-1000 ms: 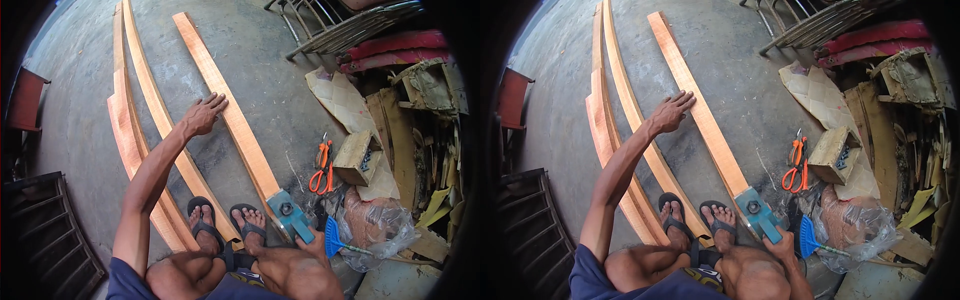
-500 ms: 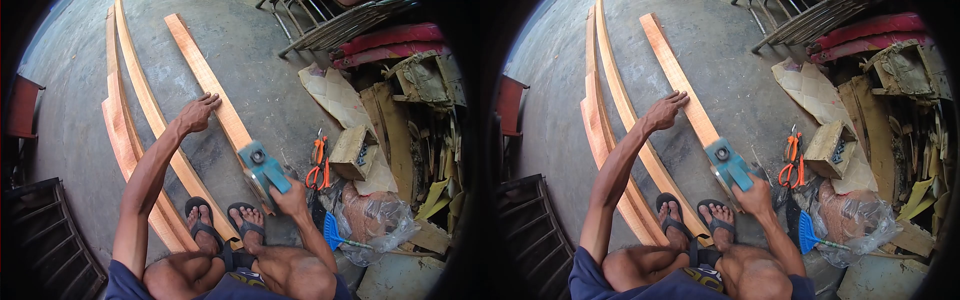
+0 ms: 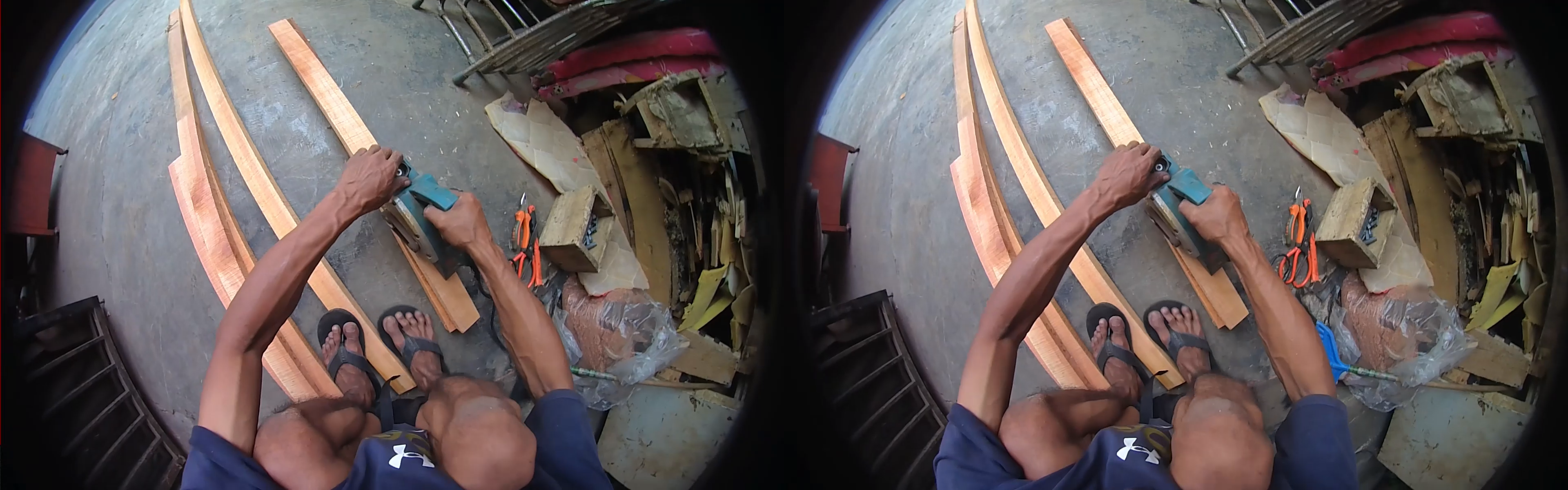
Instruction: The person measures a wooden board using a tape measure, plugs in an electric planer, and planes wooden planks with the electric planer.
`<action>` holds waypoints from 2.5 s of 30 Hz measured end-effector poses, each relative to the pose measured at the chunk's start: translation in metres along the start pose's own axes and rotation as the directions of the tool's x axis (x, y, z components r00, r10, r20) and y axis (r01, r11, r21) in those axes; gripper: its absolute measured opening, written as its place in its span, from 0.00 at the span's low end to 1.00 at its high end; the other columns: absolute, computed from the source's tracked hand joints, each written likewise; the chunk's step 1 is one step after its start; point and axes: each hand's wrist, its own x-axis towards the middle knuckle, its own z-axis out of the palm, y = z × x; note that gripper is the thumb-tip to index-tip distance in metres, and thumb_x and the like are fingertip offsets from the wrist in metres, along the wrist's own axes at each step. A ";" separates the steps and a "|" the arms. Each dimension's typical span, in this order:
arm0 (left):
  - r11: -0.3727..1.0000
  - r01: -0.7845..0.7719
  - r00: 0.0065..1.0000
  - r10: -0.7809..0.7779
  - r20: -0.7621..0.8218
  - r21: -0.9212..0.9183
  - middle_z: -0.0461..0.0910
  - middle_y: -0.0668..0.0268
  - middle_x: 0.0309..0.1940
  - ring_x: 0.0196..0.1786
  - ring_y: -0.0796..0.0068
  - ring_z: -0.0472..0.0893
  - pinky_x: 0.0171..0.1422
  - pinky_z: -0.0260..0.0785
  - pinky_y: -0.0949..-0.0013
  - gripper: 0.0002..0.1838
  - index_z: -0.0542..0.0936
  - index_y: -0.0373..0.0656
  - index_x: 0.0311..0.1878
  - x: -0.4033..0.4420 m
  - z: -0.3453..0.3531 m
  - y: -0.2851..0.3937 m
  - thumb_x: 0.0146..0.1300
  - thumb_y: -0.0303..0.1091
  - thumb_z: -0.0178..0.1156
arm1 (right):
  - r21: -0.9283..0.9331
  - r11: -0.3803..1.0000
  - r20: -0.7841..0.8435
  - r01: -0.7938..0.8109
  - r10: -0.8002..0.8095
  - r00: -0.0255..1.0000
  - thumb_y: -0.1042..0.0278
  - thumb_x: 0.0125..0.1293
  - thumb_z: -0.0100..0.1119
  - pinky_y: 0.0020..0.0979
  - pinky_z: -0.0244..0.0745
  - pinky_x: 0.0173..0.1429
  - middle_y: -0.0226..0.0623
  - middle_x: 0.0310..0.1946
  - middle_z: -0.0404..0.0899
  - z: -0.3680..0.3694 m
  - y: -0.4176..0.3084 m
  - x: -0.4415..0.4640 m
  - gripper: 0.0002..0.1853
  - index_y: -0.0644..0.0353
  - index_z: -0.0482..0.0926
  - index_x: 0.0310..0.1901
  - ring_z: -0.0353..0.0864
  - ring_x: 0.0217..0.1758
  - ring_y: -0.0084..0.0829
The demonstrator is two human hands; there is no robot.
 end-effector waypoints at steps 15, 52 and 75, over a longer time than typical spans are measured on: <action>0.988 -0.130 0.964 0.146 0.222 -0.085 0.72 0.57 0.70 0.75 0.59 0.68 0.79 0.62 0.54 0.25 0.69 0.42 0.74 0.018 -0.023 -0.056 0.76 0.32 0.52 | -0.058 0.992 0.107 -0.111 0.117 0.987 0.57 0.56 0.65 0.40 0.81 0.43 0.53 0.28 0.85 -0.016 0.021 -0.033 0.20 0.67 0.85 0.43 0.88 0.33 0.40; 0.916 0.254 0.965 -0.261 0.019 -0.309 0.77 0.49 0.65 0.64 0.53 0.80 0.69 0.73 0.55 0.24 0.73 0.42 0.71 0.004 -0.027 -0.067 0.76 0.38 0.54 | -0.029 0.996 -0.023 -0.083 0.082 0.996 0.59 0.58 0.67 0.38 0.79 0.39 0.50 0.25 0.83 0.010 -0.016 -0.014 0.18 0.66 0.85 0.42 0.86 0.30 0.38; 0.858 -0.511 0.843 0.489 0.225 0.051 0.76 0.59 0.38 0.47 0.59 0.79 0.58 0.75 0.59 0.12 0.79 0.37 0.48 0.028 -0.014 -0.021 0.66 0.33 0.64 | 0.001 0.996 0.050 -0.088 0.087 0.995 0.61 0.58 0.66 0.38 0.78 0.39 0.46 0.24 0.83 0.006 -0.013 -0.012 0.16 0.65 0.84 0.42 0.83 0.29 0.31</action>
